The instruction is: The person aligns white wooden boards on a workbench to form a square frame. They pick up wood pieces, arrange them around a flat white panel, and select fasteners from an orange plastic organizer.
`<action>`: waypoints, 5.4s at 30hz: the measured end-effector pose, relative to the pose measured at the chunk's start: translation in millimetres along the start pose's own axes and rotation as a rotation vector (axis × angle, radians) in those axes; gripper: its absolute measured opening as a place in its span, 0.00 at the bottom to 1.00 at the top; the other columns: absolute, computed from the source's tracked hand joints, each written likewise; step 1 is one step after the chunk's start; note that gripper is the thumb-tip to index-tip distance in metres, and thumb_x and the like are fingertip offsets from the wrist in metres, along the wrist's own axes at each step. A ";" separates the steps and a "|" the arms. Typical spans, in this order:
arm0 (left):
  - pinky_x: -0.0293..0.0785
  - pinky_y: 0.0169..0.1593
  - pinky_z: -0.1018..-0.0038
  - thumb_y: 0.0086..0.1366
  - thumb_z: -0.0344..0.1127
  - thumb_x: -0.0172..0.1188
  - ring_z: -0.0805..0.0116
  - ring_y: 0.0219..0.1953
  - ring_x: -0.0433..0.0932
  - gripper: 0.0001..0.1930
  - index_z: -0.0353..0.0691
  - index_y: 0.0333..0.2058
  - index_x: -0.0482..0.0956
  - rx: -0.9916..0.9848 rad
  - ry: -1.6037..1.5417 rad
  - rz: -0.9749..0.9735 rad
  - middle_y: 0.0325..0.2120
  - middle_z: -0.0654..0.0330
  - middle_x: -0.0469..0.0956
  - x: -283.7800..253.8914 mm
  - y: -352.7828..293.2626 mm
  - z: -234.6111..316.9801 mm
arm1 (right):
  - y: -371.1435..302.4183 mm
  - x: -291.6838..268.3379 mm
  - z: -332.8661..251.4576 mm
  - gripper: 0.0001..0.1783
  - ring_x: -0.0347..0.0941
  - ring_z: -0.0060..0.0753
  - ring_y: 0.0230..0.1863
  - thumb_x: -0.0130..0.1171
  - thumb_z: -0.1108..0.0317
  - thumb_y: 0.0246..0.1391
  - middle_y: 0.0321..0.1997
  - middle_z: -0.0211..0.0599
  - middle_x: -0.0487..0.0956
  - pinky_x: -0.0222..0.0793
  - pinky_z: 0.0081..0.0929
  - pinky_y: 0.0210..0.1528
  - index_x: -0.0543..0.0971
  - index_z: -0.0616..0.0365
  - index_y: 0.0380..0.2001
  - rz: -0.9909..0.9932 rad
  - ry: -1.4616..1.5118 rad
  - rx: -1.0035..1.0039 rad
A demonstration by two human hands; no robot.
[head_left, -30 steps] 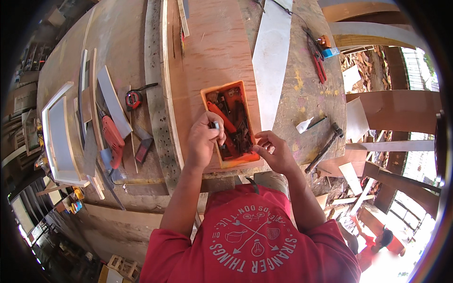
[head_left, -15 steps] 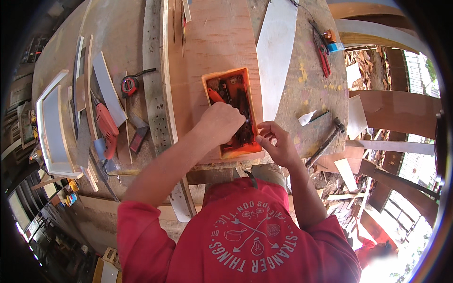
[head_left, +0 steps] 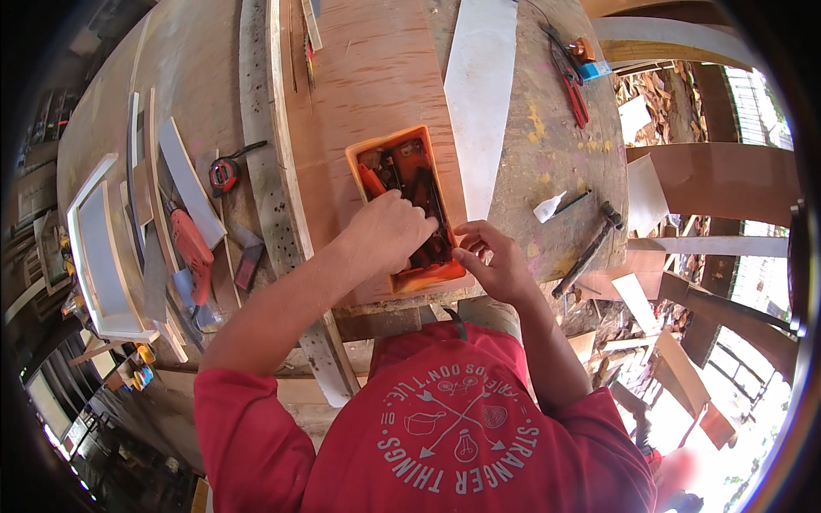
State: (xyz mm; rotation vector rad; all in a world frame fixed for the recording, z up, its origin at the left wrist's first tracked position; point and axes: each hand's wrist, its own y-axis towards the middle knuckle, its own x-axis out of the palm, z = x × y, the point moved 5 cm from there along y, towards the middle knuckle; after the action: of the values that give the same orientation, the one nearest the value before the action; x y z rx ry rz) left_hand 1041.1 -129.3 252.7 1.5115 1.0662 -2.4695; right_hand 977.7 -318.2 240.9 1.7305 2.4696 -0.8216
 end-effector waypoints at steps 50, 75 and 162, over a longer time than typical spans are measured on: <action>0.76 0.44 0.64 0.67 0.36 0.57 0.65 0.37 0.84 0.05 0.48 0.39 0.80 -0.192 0.043 0.459 0.30 0.64 0.82 17.6 9.0 18.9 | 3.3 0.3 0.9 0.20 0.79 0.24 0.35 0.70 0.62 0.65 0.35 0.34 0.86 0.74 0.27 0.40 0.81 0.59 0.56 0.011 0.011 -0.069; 0.78 0.38 0.54 0.66 0.33 0.69 0.44 0.34 0.84 0.06 0.44 0.39 0.81 -0.760 -0.591 0.841 0.30 0.54 0.84 6.3 -97.3 -40.0 | -0.4 1.7 0.7 0.20 0.81 0.29 0.34 0.69 0.60 0.66 0.34 0.36 0.86 0.75 0.30 0.40 0.81 0.61 0.55 0.053 -0.006 -0.078; 0.61 0.79 0.48 0.70 0.31 0.50 0.41 0.74 0.66 0.31 0.24 0.69 0.65 0.292 -2.579 1.516 0.69 0.37 0.69 29.8 -62.7 227.7 | -77.7 -164.4 76.8 0.13 0.85 0.31 0.35 0.70 0.65 0.63 0.34 0.43 0.88 0.80 0.30 0.40 0.85 0.62 0.46 0.036 -0.079 -0.206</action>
State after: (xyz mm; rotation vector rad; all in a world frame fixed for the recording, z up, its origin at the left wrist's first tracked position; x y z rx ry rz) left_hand 827.6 -205.0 325.9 -1.0783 -0.7365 -1.1184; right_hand 951.6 -513.3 256.2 1.6343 2.3700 -0.5952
